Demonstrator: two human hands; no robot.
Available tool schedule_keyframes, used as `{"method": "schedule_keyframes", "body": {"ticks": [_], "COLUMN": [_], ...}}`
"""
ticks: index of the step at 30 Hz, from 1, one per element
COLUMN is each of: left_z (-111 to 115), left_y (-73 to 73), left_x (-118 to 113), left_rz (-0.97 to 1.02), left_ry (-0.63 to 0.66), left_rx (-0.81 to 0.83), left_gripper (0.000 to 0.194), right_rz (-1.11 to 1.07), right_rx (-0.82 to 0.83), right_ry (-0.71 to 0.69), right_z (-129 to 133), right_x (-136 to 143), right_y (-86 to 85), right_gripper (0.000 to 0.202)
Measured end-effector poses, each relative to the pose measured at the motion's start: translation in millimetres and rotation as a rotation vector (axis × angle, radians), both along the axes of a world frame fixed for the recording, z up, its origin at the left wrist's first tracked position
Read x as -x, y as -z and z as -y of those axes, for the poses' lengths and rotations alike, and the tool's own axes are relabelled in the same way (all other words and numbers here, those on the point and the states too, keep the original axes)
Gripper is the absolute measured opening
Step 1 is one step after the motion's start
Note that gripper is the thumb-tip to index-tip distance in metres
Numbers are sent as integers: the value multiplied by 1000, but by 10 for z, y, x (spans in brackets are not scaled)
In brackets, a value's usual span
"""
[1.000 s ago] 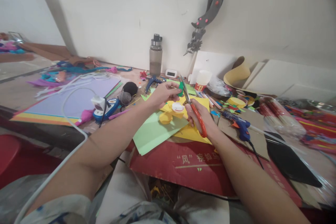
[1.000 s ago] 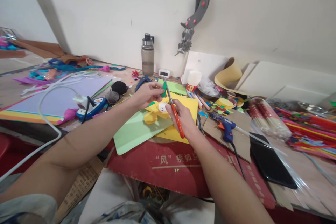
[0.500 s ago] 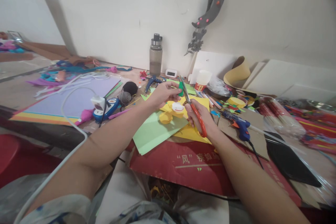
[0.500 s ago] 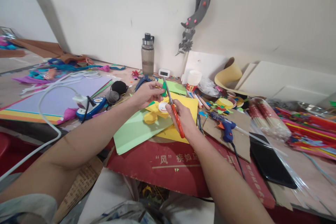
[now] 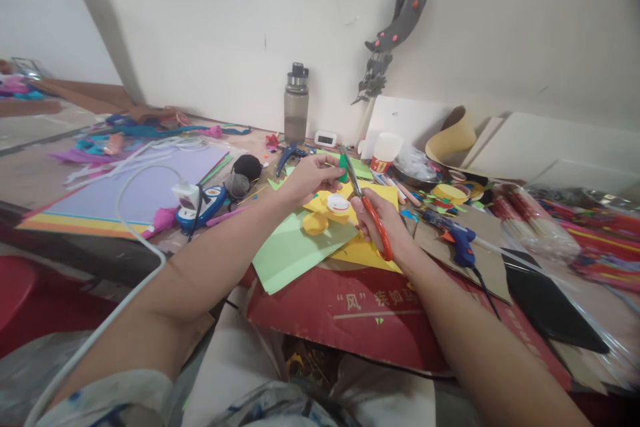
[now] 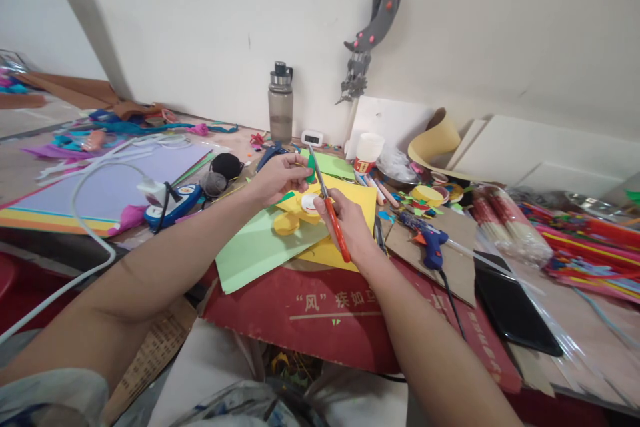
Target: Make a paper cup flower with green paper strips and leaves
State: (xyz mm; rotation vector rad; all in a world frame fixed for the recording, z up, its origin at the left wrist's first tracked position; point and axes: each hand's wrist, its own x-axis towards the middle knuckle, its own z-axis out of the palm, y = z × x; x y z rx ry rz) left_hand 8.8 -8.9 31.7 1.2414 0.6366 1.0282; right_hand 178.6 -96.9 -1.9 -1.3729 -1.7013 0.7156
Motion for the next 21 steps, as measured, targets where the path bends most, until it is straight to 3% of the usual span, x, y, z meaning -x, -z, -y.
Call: {"method": "schedule_keyframes", "body": {"ticks": [21], "left_z": [12], "left_y": [-18], "left_x": [-5], "left_rz": [1], "left_ry": [-12], "left_rx": [40], "left_gripper": [23], "right_rz": [-24], "right_rx": [27], "right_ry": [-15], "right_z": [46], "right_x": [40], "right_y": [-40], "right_gripper": [43]}}
